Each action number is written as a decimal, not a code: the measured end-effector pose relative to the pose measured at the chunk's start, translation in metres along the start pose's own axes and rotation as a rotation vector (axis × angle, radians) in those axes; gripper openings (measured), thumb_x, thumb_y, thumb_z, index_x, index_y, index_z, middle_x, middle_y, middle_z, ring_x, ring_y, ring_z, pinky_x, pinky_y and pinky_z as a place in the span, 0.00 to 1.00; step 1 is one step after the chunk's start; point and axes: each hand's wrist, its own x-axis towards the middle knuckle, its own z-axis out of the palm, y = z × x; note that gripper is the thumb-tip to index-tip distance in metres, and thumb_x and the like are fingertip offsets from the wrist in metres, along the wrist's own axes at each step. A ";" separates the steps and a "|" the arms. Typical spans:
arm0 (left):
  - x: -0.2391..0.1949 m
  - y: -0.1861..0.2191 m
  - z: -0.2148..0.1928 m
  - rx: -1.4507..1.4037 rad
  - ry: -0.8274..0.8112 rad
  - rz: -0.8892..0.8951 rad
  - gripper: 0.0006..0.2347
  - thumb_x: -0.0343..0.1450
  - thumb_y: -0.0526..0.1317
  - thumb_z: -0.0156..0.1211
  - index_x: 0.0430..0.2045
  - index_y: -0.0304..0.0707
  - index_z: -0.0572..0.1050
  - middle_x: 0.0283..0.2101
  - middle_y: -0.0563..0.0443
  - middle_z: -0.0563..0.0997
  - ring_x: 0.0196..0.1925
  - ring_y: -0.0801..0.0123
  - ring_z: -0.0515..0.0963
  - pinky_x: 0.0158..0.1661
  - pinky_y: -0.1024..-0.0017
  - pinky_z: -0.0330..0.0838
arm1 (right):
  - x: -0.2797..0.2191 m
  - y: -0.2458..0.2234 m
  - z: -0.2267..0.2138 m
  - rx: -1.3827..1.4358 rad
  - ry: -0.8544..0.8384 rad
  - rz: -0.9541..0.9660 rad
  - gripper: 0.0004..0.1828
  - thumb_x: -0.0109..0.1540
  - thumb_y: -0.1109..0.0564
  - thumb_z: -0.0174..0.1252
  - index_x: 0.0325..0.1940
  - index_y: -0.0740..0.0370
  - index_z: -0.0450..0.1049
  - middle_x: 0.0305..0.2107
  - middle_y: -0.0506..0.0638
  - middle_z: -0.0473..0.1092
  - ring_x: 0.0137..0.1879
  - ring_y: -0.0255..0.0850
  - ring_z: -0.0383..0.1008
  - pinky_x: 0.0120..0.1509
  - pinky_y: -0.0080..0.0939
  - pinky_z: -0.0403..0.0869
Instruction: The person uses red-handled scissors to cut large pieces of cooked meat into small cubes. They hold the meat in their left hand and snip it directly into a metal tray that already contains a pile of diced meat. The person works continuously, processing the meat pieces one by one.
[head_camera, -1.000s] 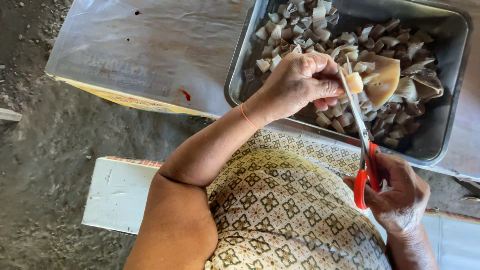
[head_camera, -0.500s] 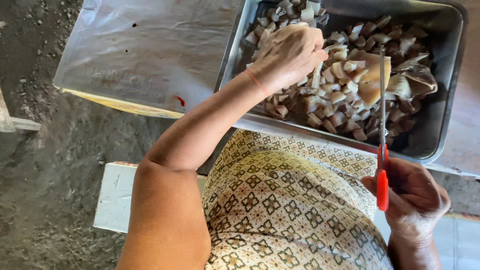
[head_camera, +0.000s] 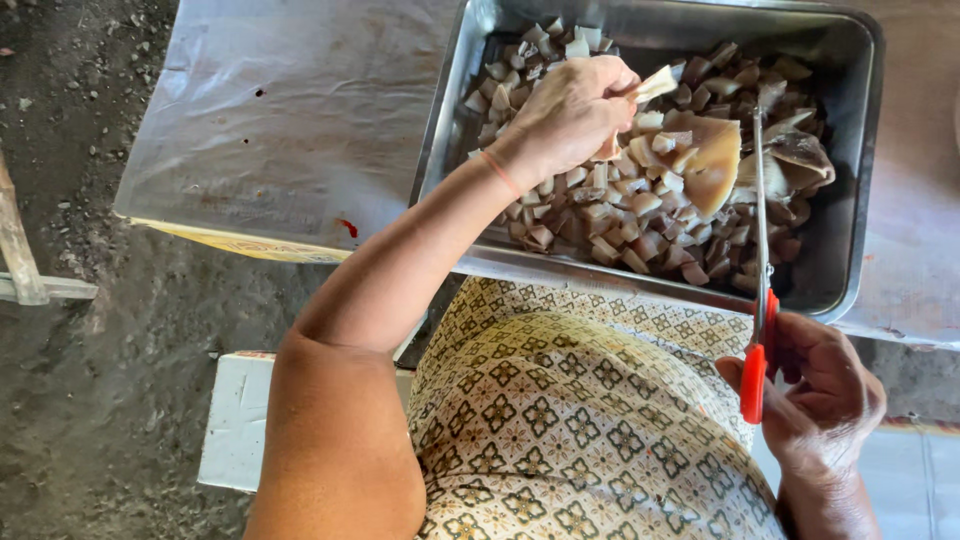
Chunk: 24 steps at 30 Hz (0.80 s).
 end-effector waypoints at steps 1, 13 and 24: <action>-0.005 0.005 -0.002 -0.076 0.015 0.044 0.06 0.73 0.33 0.52 0.37 0.31 0.78 0.29 0.50 0.82 0.23 0.76 0.78 0.20 0.82 0.73 | 0.000 -0.001 0.001 -0.034 -0.011 -0.026 0.31 0.52 0.59 0.76 0.57 0.70 0.75 0.36 0.48 0.76 0.35 0.26 0.69 0.40 0.24 0.68; -0.069 0.028 0.000 -0.644 -0.070 0.123 0.10 0.77 0.34 0.54 0.49 0.30 0.76 0.32 0.51 0.82 0.28 0.79 0.79 0.29 0.82 0.78 | 0.004 -0.023 0.009 -0.218 -0.088 -0.077 0.38 0.50 0.50 0.77 0.59 0.71 0.74 0.38 0.51 0.76 0.42 0.30 0.74 0.49 0.29 0.75; -0.082 0.041 0.005 -0.486 -0.103 0.121 0.09 0.77 0.35 0.56 0.47 0.31 0.80 0.29 0.54 0.81 0.27 0.83 0.74 0.27 0.84 0.72 | -0.007 -0.022 0.019 -0.258 -0.034 -0.179 0.26 0.57 0.56 0.76 0.56 0.69 0.77 0.33 0.50 0.76 0.32 0.28 0.70 0.39 0.27 0.72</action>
